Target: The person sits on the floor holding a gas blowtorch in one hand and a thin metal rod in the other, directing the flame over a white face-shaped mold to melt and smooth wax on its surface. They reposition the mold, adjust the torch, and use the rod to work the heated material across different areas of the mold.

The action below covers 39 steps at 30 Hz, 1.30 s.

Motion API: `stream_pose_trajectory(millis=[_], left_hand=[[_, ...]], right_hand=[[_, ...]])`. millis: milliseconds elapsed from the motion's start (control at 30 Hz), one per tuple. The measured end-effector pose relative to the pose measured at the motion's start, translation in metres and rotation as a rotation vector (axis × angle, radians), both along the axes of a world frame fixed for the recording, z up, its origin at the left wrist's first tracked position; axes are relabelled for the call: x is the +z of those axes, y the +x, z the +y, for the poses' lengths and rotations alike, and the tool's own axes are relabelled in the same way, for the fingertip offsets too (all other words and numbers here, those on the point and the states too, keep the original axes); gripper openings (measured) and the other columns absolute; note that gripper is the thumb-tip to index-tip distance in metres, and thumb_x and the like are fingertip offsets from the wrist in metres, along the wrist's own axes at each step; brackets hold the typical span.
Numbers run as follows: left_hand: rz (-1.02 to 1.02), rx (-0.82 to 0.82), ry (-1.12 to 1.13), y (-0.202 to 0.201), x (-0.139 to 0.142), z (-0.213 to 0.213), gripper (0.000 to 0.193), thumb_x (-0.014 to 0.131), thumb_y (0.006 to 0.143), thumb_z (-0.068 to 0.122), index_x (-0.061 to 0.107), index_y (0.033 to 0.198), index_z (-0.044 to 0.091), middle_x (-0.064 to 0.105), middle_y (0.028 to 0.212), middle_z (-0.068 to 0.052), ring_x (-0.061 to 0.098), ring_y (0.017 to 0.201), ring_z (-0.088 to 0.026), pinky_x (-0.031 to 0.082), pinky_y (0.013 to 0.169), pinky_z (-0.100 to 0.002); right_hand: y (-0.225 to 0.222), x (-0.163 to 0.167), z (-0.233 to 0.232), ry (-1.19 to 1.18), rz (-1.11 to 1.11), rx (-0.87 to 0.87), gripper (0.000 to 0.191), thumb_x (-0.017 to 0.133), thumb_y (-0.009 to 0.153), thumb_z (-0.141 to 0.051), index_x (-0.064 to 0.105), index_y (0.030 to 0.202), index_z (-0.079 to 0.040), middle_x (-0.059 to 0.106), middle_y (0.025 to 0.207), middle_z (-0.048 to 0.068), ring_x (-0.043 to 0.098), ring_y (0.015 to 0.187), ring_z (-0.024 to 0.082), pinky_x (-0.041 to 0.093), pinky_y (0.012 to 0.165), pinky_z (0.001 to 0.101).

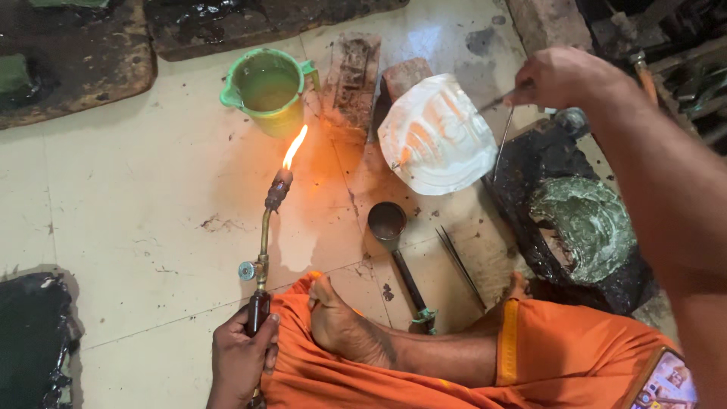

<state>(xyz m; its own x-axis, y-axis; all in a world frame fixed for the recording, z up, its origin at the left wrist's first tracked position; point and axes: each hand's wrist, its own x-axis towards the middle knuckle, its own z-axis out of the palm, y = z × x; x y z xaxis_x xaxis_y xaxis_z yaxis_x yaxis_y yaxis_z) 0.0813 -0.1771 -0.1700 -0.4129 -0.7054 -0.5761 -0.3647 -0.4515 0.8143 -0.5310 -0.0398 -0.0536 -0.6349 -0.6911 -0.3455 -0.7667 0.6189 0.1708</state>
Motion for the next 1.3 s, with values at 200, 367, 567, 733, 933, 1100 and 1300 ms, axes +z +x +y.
stream_pose_trajectory(millis=[200,367,567,733,933,1100,1300], left_hand=[[0.036,-0.004,-0.011,-0.001,0.002,0.0,0.02,0.071,0.091,0.006,0.061,0.079,-0.007,0.056,0.058,-0.007,0.048,0.036,-0.013,0.037,0.033,-0.031],[0.015,0.009,0.01,0.0,0.005,-0.001,0.007,0.068,0.088,0.006,0.068,0.086,-0.001,0.054,0.057,-0.005,0.046,0.035,-0.013,0.035,0.033,-0.03],[0.074,-0.026,-0.003,0.008,0.007,0.005,0.018,0.069,0.091,0.007,0.062,0.08,-0.005,0.056,0.057,-0.007,0.047,0.036,-0.013,0.036,0.033,-0.031],[0.079,-0.001,-0.016,0.016,0.009,0.007,0.014,0.07,0.09,0.007,0.064,0.082,-0.003,0.055,0.056,-0.007,0.048,0.036,-0.014,0.037,0.033,-0.031],[0.1,-0.024,-0.016,0.017,0.01,0.008,0.013,0.07,0.089,0.007,0.065,0.082,-0.002,0.056,0.058,-0.005,0.048,0.036,-0.013,0.037,0.032,-0.031],[0.093,-0.011,-0.008,0.018,0.01,0.007,0.018,0.071,0.09,0.006,0.063,0.079,-0.005,0.056,0.057,-0.008,0.049,0.036,-0.014,0.037,0.033,-0.031],[0.105,-0.025,0.008,0.016,0.013,0.005,0.011,0.068,0.089,0.005,0.064,0.083,-0.003,0.056,0.058,-0.007,0.048,0.036,-0.014,0.037,0.032,-0.032]], right_hand=[[0.026,-0.037,0.021,-0.331,0.149,-0.056,0.038,0.064,0.108,-0.041,0.074,0.108,-0.004,0.073,0.099,0.022,0.068,0.096,0.044,0.054,0.084,0.0536],[0.134,-0.08,0.088,-0.832,-0.42,-0.547,0.043,0.056,0.108,-0.034,0.071,0.084,-0.001,0.072,0.077,0.01,0.054,0.064,0.016,0.046,0.06,0.0346],[0.271,-0.17,0.087,-0.843,-0.923,-0.965,0.033,0.052,0.103,-0.03,0.07,0.093,-0.004,0.077,0.08,0.011,0.055,0.061,0.013,0.042,0.054,0.0324],[0.29,-0.172,0.07,-0.761,-0.555,-0.783,0.038,0.056,0.1,-0.035,0.07,0.093,-0.001,0.076,0.079,0.011,0.075,0.076,0.018,0.054,0.071,0.0351],[0.283,-0.167,0.051,-0.77,-0.62,-0.849,0.036,0.056,0.099,-0.033,0.07,0.093,0.0,0.076,0.079,0.014,0.075,0.075,0.022,0.054,0.073,0.0357],[0.298,-0.177,0.045,-1.035,-0.676,-0.996,0.033,0.056,0.101,-0.03,0.066,0.091,0.0,0.075,0.078,0.013,0.061,0.066,0.019,0.046,0.059,0.0358],[0.298,-0.182,0.056,-1.397,-0.902,-1.225,0.023,0.057,0.099,-0.026,0.059,0.085,-0.007,0.065,0.073,0.005,0.062,0.058,0.016,0.047,0.048,0.0315]])
